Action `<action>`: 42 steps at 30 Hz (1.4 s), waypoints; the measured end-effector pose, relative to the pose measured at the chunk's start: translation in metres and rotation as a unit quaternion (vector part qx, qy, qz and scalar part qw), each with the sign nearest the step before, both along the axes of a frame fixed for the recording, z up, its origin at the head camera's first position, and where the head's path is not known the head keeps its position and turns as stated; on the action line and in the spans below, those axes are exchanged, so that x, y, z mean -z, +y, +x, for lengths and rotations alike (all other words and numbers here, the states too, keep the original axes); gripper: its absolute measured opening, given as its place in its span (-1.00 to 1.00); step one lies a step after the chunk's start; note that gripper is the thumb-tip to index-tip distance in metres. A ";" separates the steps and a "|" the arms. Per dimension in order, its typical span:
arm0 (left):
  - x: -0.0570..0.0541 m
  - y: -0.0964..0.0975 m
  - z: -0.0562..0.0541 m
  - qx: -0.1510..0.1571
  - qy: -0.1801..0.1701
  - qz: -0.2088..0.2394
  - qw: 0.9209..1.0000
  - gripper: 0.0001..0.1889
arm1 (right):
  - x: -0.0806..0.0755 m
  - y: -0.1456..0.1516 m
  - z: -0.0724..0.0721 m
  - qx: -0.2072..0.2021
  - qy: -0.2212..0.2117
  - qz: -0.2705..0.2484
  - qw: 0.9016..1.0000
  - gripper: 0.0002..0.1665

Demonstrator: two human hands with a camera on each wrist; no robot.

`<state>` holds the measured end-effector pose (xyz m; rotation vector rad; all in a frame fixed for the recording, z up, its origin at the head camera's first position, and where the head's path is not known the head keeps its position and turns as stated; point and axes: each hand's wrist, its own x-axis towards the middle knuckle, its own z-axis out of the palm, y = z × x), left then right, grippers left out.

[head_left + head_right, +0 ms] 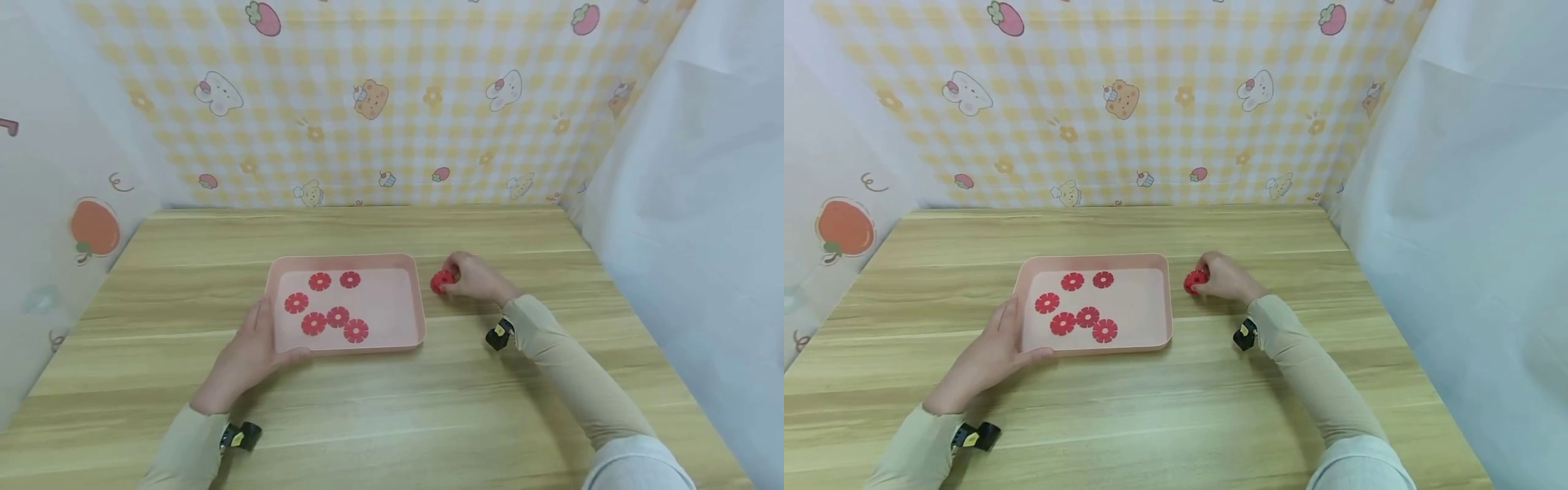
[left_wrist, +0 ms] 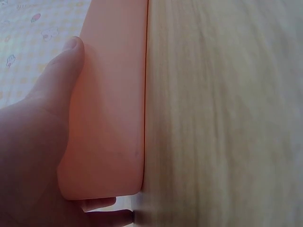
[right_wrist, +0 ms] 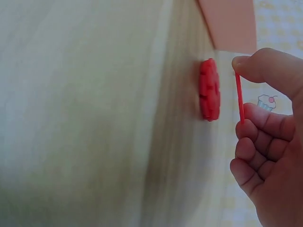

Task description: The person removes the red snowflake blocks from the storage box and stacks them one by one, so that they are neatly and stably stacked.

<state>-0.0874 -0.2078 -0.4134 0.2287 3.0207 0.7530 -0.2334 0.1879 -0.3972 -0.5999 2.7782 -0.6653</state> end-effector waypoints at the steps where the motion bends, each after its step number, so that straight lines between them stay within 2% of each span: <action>1: 0.000 0.000 0.000 0.000 0.000 0.000 1.000 0.34 | 0.002 0.000 -0.001 -0.002 0.002 0.001 1.000 -0.58; 10: 0.000 0.001 0.000 -0.002 -0.006 -0.004 1.000 0.34 | 0.014 -0.001 -0.004 -0.007 0.009 0.006 1.000 -0.57; 20: -0.001 0.001 0.000 -0.008 -0.015 -0.006 1.000 0.35 | 0.013 -0.002 -0.003 -0.014 0.016 0.001 1.000 -0.60; 25: -0.001 0.001 0.000 -0.009 -0.015 -0.003 1.000 0.34 | 0.012 -0.001 -0.002 -0.017 0.017 -0.005 1.000 -0.55; 34: -0.001 0.001 0.001 -0.011 -0.015 -0.001 1.000 0.34 | 0.001 -0.002 -0.001 0.003 -0.012 -0.027 1.000 -0.47; 42: -0.001 0.002 0.000 -0.009 -0.009 0.008 1.000 0.34 | -0.015 -0.016 -0.004 -0.035 -0.018 -0.023 0.999 -0.56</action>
